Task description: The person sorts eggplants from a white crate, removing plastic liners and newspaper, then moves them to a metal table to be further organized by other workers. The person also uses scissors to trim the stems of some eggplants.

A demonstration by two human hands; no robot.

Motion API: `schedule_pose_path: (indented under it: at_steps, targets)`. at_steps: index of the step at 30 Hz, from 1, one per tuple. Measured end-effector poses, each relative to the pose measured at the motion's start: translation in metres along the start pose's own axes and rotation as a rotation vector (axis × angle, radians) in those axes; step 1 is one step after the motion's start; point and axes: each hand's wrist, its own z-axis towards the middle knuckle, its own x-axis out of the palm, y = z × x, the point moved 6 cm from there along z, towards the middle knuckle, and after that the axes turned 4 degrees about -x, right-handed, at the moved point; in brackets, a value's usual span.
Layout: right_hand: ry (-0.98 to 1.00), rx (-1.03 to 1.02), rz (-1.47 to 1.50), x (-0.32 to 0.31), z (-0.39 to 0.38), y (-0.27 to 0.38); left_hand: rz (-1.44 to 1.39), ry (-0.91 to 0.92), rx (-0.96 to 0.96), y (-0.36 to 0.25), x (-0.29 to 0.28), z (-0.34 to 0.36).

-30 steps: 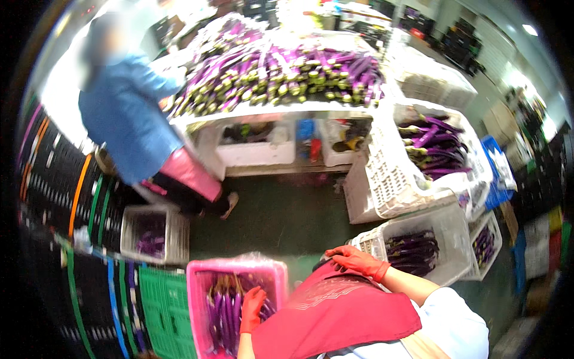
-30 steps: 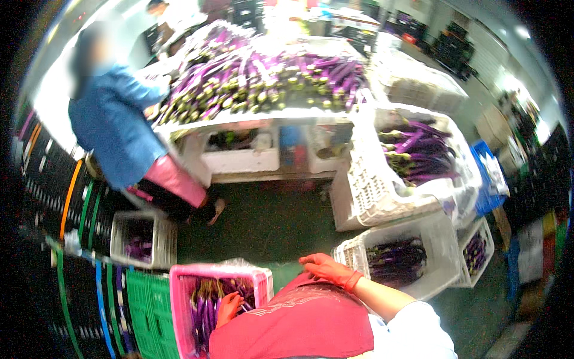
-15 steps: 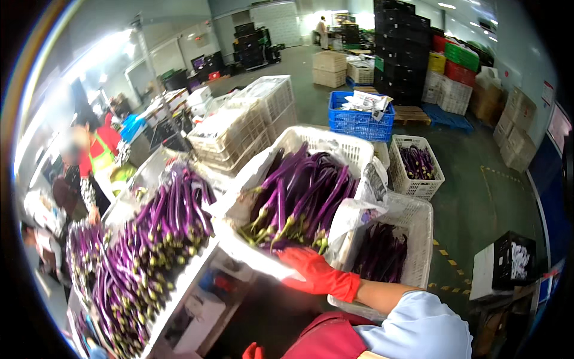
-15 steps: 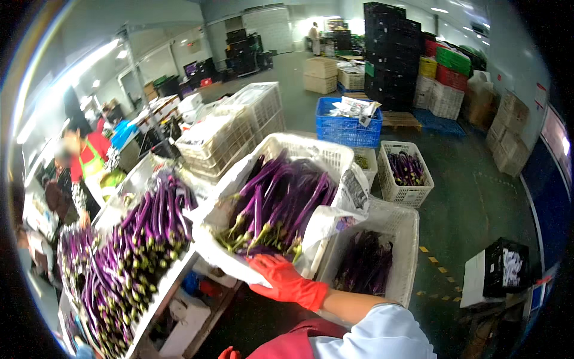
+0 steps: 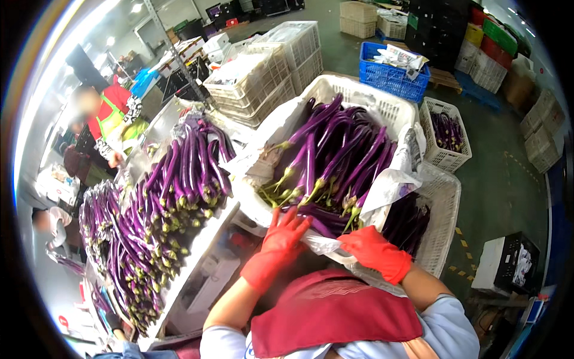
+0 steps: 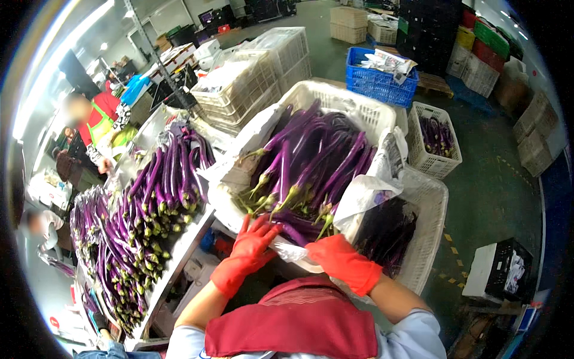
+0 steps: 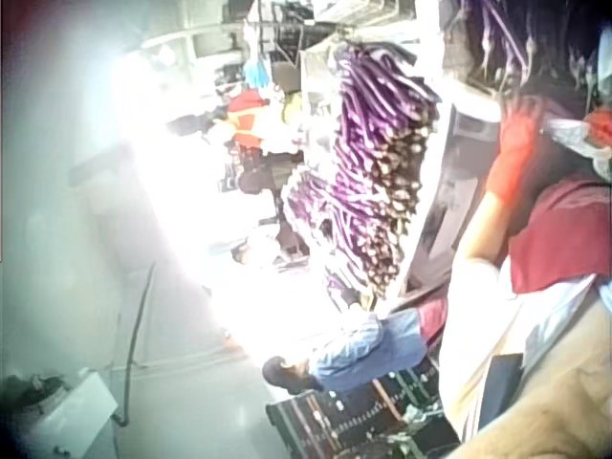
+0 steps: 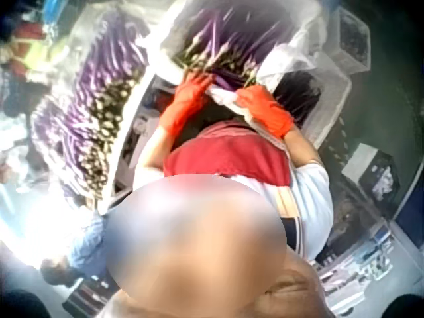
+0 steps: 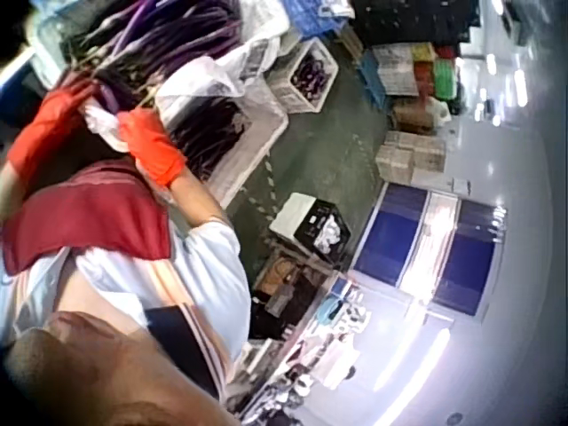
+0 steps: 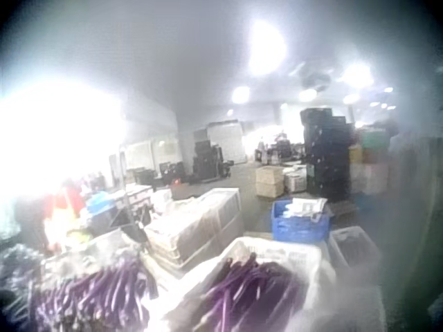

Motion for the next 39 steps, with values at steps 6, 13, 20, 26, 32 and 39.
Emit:
schedule_pose_path:
  at_steps: [6, 13, 20, 26, 32, 39]
  targets:
    - [-0.077, 0.096, 0.007, -0.006, -0.013, 0.023, -0.158, -0.03, 0.264, 0.012, -0.011, 0.002]
    - [-0.084, 0.239, 0.037, -0.013, 0.007, 0.032, -0.3, -0.122, 0.351, 0.053, 0.004, -0.013]
    - [-0.017, 0.286, -0.376, -0.002, -0.034, 0.035, -0.56, 0.093, 0.253, 0.069, 0.042, -0.014]
    - [-0.356, 0.337, -0.488, 0.053, -0.085, 0.028, -0.356, 0.396, 0.388, 0.069, 0.065, -0.013]
    - [-0.273, 0.757, -0.603, 0.102, -0.127, 0.007, -0.788, 0.318, 0.402, 0.079, 0.054, -0.023]
    - [-0.303, 0.756, -0.147, 0.126, -0.144, -0.004, -0.775, 0.262, 0.263, 0.107, 0.12, -0.021]
